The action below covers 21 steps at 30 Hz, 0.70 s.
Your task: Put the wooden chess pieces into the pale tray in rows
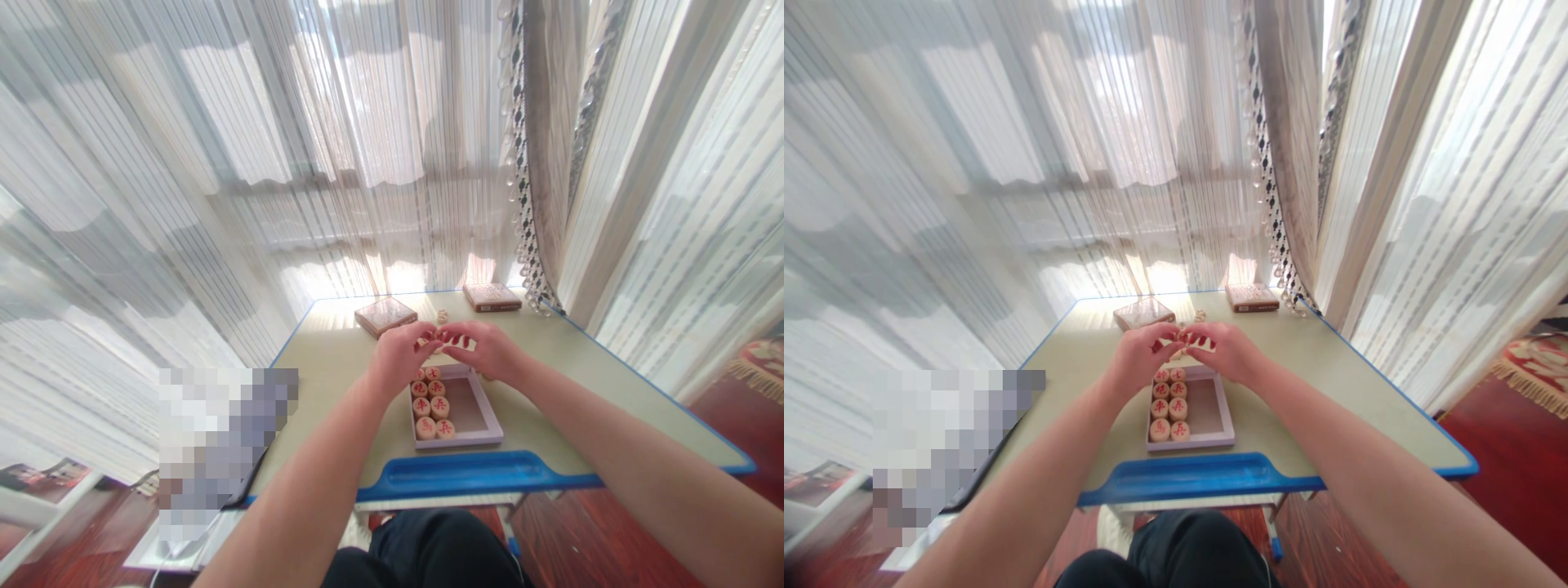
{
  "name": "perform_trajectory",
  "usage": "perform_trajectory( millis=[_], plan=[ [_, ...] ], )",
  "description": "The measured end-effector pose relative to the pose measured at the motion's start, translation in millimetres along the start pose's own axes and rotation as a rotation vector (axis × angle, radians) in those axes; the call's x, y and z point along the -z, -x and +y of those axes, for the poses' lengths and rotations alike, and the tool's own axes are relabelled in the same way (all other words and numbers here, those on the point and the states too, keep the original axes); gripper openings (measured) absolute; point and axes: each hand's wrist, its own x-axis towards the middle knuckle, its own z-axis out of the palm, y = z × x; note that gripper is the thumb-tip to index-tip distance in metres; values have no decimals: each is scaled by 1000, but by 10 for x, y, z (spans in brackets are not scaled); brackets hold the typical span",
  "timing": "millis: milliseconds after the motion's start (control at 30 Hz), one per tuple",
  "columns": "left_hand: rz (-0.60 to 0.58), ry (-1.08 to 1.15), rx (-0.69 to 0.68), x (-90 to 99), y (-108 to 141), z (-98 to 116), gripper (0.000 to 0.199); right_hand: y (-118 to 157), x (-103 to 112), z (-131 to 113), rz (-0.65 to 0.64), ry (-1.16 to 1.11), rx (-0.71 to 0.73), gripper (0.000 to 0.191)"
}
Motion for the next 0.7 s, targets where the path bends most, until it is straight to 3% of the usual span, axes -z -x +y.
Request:
perform_trajectory(
  millis=[467, 700],
  plan=[
    [-6, -1, -33, 12, 10, 42, 20, 13, 17, -18, -23, 80, 36, 30],
    [25, -56, -46, -9, 18, 40, 13, 2, -1, 5, -8, -78, 9, 30]
  ],
)
